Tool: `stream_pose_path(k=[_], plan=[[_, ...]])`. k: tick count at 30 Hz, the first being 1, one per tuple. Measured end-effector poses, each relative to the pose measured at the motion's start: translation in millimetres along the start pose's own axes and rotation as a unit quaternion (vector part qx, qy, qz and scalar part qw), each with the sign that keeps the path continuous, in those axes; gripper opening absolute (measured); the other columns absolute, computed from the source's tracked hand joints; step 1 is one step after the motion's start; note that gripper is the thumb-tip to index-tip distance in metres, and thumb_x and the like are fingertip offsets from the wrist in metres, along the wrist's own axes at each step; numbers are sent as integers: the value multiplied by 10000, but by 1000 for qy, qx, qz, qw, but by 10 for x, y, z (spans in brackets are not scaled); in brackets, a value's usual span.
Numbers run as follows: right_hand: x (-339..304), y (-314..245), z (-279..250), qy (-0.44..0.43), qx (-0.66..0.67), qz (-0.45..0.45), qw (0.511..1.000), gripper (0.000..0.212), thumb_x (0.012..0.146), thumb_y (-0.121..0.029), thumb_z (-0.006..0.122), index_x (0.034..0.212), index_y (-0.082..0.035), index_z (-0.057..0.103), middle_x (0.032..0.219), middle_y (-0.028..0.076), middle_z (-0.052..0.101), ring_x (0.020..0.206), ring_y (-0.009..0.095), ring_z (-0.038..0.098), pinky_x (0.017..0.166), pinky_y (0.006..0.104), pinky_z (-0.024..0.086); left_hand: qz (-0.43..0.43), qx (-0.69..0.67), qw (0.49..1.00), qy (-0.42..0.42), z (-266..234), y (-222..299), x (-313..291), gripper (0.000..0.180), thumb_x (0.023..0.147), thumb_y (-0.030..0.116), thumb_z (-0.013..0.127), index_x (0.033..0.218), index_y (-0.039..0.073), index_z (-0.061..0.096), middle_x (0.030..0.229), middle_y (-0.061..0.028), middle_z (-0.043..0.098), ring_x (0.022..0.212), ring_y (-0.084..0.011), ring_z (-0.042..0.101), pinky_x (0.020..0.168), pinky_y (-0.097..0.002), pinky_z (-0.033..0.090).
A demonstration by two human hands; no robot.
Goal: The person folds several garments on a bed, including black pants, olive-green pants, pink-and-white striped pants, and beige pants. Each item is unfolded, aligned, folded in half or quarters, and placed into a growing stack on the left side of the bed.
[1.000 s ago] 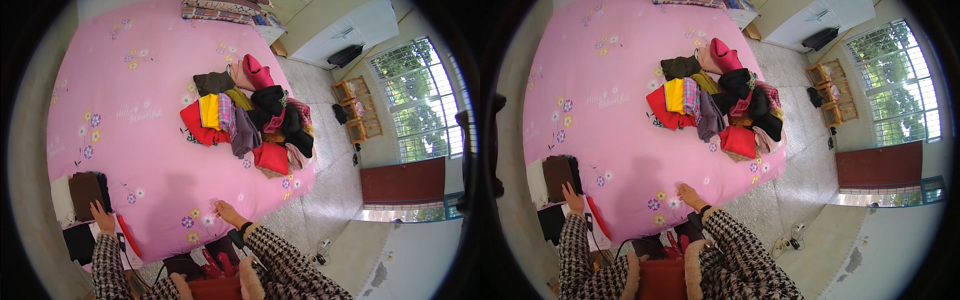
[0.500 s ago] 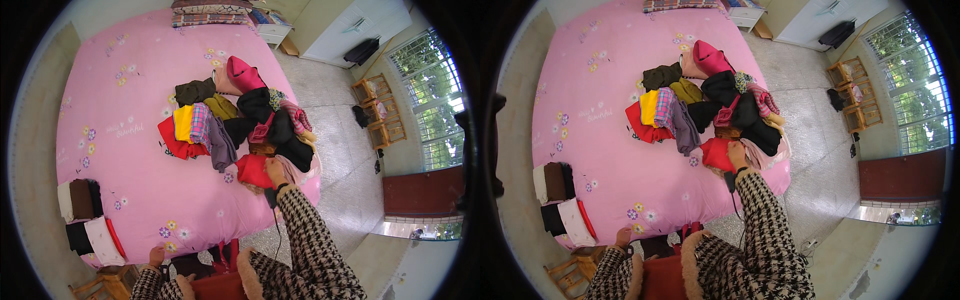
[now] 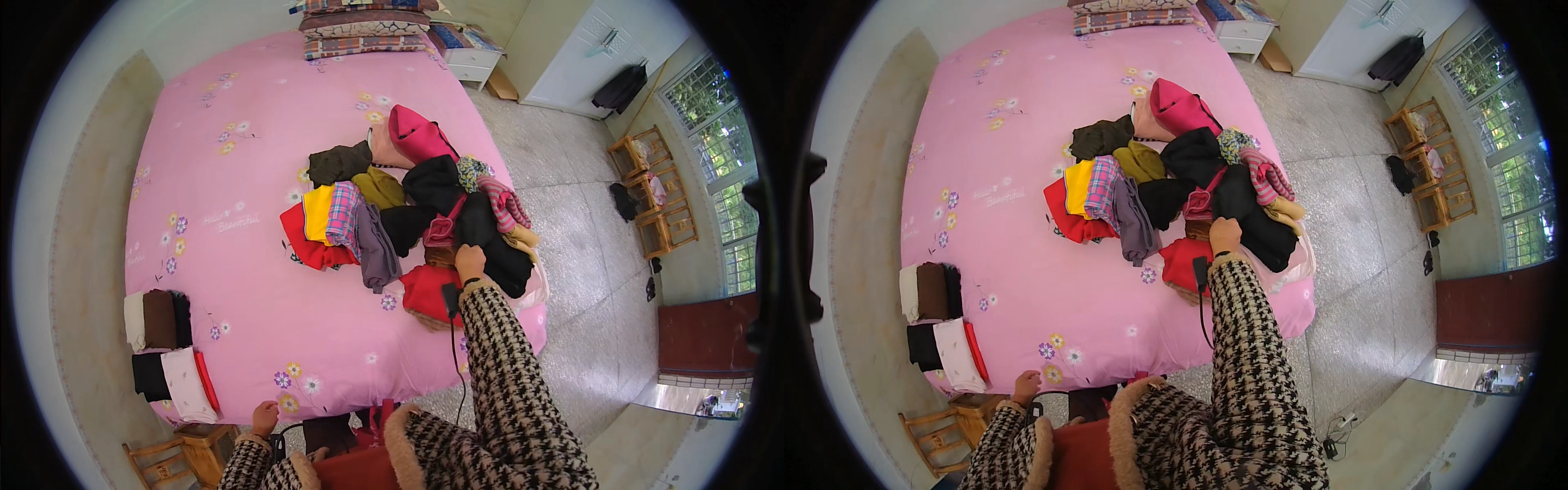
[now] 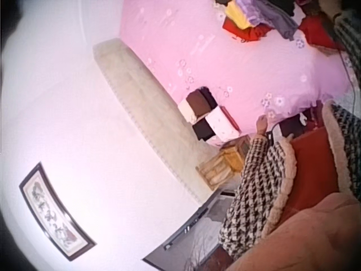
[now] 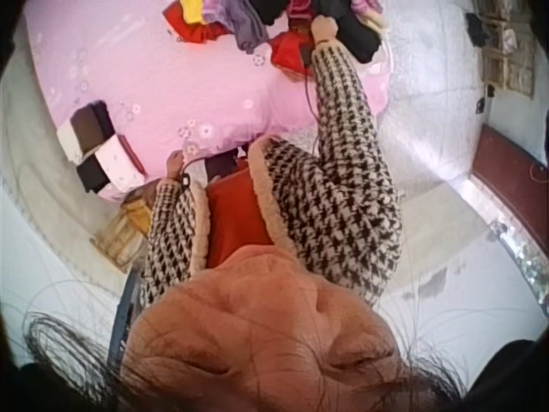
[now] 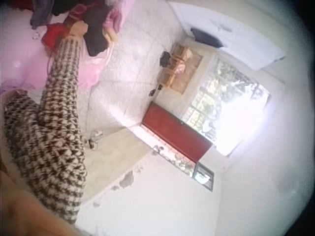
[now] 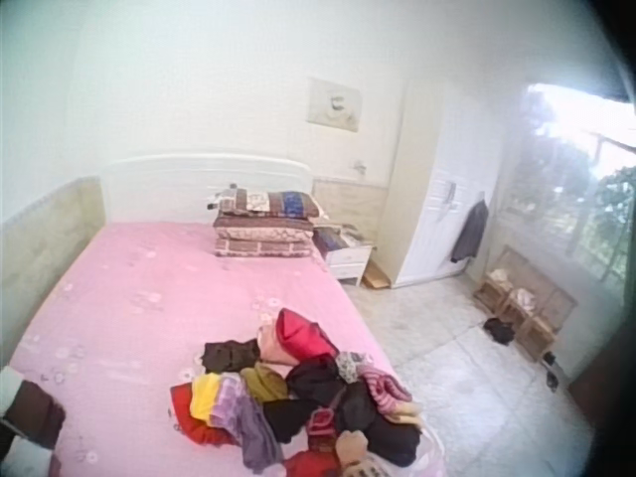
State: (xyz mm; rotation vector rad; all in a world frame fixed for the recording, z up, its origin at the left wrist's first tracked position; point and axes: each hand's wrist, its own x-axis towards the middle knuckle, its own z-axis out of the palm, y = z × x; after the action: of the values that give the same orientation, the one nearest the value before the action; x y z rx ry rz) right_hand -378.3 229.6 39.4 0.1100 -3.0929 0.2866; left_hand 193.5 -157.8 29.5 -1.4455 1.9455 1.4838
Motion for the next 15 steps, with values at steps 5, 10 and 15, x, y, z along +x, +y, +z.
stream_pose_path(k=[5,10,15], plan=[[-81,152,-156,95,-2,-93,991,190,850,-142,449,771,-12,562,766,207,586,693,371,615,617,445,510,-8,16,1000,-14,14,-59,-88,252,862,173,548,1019,-12,618,738,-70,618,627,-129,584,512,-267,472],[-75,50,-1004,-11,447,65,892,231,864,-194,447,725,-20,508,582,113,545,518,195,563,483,345,448,-17,-7,1000,-14,35,-66,7,225,875,182,538,982,2,616,753,-66,617,653,-134,600,534,-267,483],[-170,-305,-2101,-25,552,-30,833,202,881,-166,443,856,-27,586,681,23,588,521,92,529,467,215,436,33,-33,998,-46,86,533,84,242,902,219,529,1019,18,597,864,-53,623,759,-140,606,639,-275,498]])
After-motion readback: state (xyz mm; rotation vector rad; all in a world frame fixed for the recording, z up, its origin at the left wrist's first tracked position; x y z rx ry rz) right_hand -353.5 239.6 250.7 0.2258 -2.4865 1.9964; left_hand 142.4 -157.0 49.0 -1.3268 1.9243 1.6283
